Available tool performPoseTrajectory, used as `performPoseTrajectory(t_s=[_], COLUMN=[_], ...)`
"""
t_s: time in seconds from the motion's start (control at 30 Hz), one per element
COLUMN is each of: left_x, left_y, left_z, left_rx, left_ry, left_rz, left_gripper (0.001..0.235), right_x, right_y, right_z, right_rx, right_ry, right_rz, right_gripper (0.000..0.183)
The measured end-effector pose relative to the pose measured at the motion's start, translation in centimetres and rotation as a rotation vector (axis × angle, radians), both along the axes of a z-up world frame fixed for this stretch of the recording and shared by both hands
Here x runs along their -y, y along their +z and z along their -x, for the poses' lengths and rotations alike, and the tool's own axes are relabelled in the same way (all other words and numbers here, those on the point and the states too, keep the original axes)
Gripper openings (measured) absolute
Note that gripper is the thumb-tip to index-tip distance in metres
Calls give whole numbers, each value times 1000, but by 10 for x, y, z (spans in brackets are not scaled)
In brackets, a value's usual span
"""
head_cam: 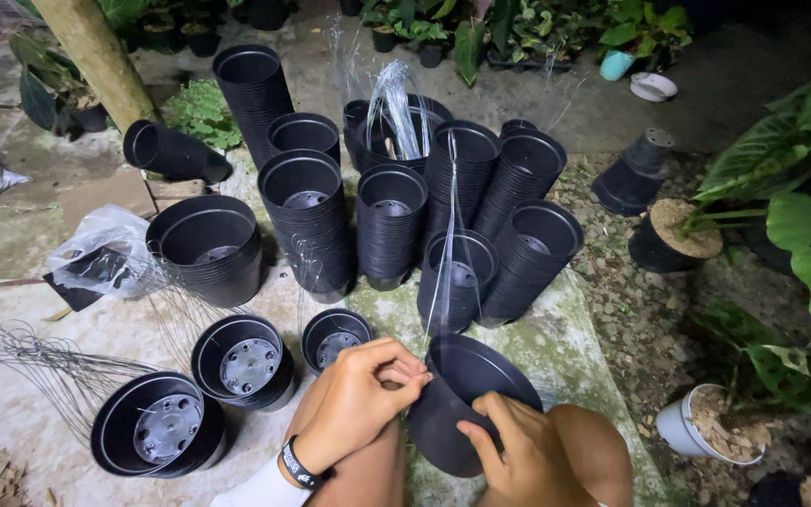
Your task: The person threads metal wire hangers through the drainage holes of black plastic pots and bends the wire to secure them. They repeat this process for multiple pots, stacking the finished ones nearby.
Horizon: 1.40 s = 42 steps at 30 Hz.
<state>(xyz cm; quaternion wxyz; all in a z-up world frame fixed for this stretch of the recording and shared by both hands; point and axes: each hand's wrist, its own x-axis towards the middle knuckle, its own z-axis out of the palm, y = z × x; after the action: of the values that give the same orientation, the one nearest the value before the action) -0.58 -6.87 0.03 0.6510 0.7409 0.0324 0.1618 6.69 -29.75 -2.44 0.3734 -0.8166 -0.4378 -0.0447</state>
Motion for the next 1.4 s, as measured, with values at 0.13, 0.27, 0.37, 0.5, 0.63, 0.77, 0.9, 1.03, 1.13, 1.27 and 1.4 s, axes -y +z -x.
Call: performPoseTrajectory(t_s=[0.13, 0.27, 0.37, 0.5, 0.63, 0.77, 0.9, 1.03, 1.13, 1.27, 1.4], left_x=[2, -6, -13, -22, -23, -25, -24, -18, -12, -14, -21], left_y=[3, 8, 6, -1, -6, -7, -8, -3, 3, 7, 5], left_z=[0, 1, 0, -6, -8, -9, -14, -13, -5, -10, -19], left_rx=[-27, -95, -166, -75, -113, -65, -70, -42, -204, -19, 171], left_ry=[24, -1, -123, -233, -244, -201, -251, -266, -129, -200, -294], left_rz=[7, -170, -104, -21, -45, -118, -17, 17, -214, -246, -282], left_gripper=[11, 17, 19, 16, 13, 11, 11, 9, 11, 12, 13], right_x=[0, 0, 0, -1, 1, 2, 4, 6, 5, 5, 1], right_y=[-6, -10, -13, -13, -11, -14, -19, -23, -24, -20, -6], right_z=[-4, -8, -6, -6, -5, -2, -3, -4, -4, -3, 2], right_rx=[71, 142, 150, 184, 201, 95, 79, 79, 93, 112, 102], right_ry=[17, 31, 31, 43, 58, 9, 9, 0, 1, 19, 41], right_rz=[-39, -11, 4, 10, 20, 41, -10, -41, -62, -36, -27], right_gripper=[20, 20, 20, 19, 18, 20, 22, 23, 22, 23, 21])
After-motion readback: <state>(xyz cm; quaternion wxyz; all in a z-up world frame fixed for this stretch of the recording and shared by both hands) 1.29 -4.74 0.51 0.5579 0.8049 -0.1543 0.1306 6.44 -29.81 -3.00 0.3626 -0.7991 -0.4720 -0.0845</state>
